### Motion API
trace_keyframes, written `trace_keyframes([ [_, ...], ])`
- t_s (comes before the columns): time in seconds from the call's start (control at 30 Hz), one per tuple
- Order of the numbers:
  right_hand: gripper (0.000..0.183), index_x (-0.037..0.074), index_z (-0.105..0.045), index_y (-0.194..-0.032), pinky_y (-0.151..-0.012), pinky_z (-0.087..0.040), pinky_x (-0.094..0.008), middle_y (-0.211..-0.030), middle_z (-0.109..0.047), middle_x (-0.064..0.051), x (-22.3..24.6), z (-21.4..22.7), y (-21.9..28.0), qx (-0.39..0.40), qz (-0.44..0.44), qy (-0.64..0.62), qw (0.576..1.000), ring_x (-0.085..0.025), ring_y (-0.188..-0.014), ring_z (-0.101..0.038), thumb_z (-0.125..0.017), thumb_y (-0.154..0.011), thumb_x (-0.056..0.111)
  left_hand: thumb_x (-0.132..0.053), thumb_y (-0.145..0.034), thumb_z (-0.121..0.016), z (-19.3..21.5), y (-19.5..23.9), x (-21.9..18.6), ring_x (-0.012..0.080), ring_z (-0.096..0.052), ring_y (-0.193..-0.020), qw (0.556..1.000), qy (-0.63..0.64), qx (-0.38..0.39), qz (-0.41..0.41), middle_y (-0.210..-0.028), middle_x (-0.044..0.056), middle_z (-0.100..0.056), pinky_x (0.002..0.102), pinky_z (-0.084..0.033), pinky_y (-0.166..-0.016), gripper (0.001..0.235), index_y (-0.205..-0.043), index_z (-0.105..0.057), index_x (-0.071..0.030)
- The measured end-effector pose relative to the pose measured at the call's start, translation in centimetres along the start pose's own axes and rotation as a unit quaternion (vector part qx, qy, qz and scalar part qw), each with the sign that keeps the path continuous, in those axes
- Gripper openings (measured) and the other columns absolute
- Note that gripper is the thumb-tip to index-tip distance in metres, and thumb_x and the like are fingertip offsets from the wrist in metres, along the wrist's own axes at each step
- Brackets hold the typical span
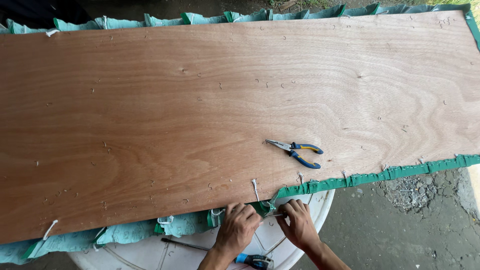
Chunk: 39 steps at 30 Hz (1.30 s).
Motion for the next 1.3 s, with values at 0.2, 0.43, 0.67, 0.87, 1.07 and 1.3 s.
trace_keyframes([
  [0.2, 0.028, 0.008, -0.063, -0.112, -0.068, -0.045, -0.037, -0.077, -0.06, -0.009, -0.7, 0.4, 3.1, 0.123, -0.243, -0.141, 0.952, -0.018, -0.069, -0.056, -0.066, -0.094, 0.029, -0.007, -0.094, -0.055, -4.5, 2.5, 0.7, 0.0254, -0.059, -0.095, 0.986, -0.084, 0.114, 0.087, -0.092, 0.008, -0.06, 0.042, -0.047, -0.081, 0.011, -0.089, -0.065, -0.007],
  [0.43, 0.045, 0.01, -0.05, -0.14, -0.064, -0.051, -0.035, -0.074, -0.054, -0.004, 1.0, 2.6, 4.1, 0.048, -0.382, -0.266, 0.884, -0.017, -0.069, -0.057, -0.051, -0.1, 0.032, -0.02, -0.089, -0.072, -3.9, 1.1, 0.6, 0.0265, -0.06, -0.09, 0.988, -0.043, 0.067, 0.131, -0.093, 0.009, -0.062, 0.045, -0.046, -0.077, 0.023, -0.103, -0.063, -0.004],
  [0.67, 0.055, 0.013, -0.049, -0.146, -0.064, -0.056, -0.037, -0.08, -0.073, -0.013, 3.0, 5.6, -2.8, 0.007, -0.289, -0.172, 0.942, -0.022, -0.068, -0.071, -0.059, -0.095, 0.027, -0.02, -0.09, -0.074, -3.4, 0.2, -1.5, 0.0271, -0.063, -0.084, 0.998, -0.033, -0.029, 0.049, -0.093, 0.013, -0.064, 0.044, -0.048, -0.07, 0.042, -0.125, -0.058, -0.001],
  [0.87, 0.05, 0.007, -0.054, -0.142, -0.077, -0.057, -0.042, -0.102, -0.075, -0.02, 4.3, 6.6, -10.4, -0.053, -0.175, -0.116, 0.976, -0.031, -0.087, -0.075, -0.061, -0.096, 0.027, -0.012, -0.101, -0.064, -6.1, 0.8, 1.2, 0.0211, -0.067, -0.087, 0.993, -0.079, 0.03, 0.084, -0.095, 0.006, -0.068, 0.041, -0.051, -0.078, 0.01, -0.11, -0.065, -0.008],
  [1.07, 0.044, 0.013, -0.058, -0.143, -0.103, -0.047, -0.044, -0.123, -0.071, -0.014, 4.2, 5.9, -12.1, -0.086, -0.115, -0.032, 0.989, -0.031, -0.117, -0.065, -0.056, -0.102, 0.03, -0.009, -0.087, -0.065, -4.5, 0.0, 0.1, 0.0279, -0.066, -0.091, 0.99, -0.124, 0.014, 0.058, -0.095, 0.011, -0.067, 0.048, -0.051, -0.076, 0.037, -0.123, -0.066, -0.003],
  [1.3, 0.066, 0.012, -0.053, -0.144, -0.115, -0.027, -0.05, -0.147, -0.05, -0.013, 0.2, 7.9, -11.2, -0.062, -0.023, 0.195, 0.979, -0.034, -0.138, -0.043, -0.068, -0.085, 0.037, -0.022, -0.099, -0.064, 0.1, 0.7, -1.6, 0.0235, -0.063, -0.099, 0.987, 0.074, 0.068, 0.129, -0.103, 0.009, -0.064, 0.042, -0.052, -0.087, 0.036, -0.132, -0.061, -0.007],
])
Point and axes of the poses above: each hand's wrist, its own y-axis away from the middle knuckle, its own z-axis out of the back of the hand, x = y × z, the point moved 6 cm from there along -y, towards the middle knuckle
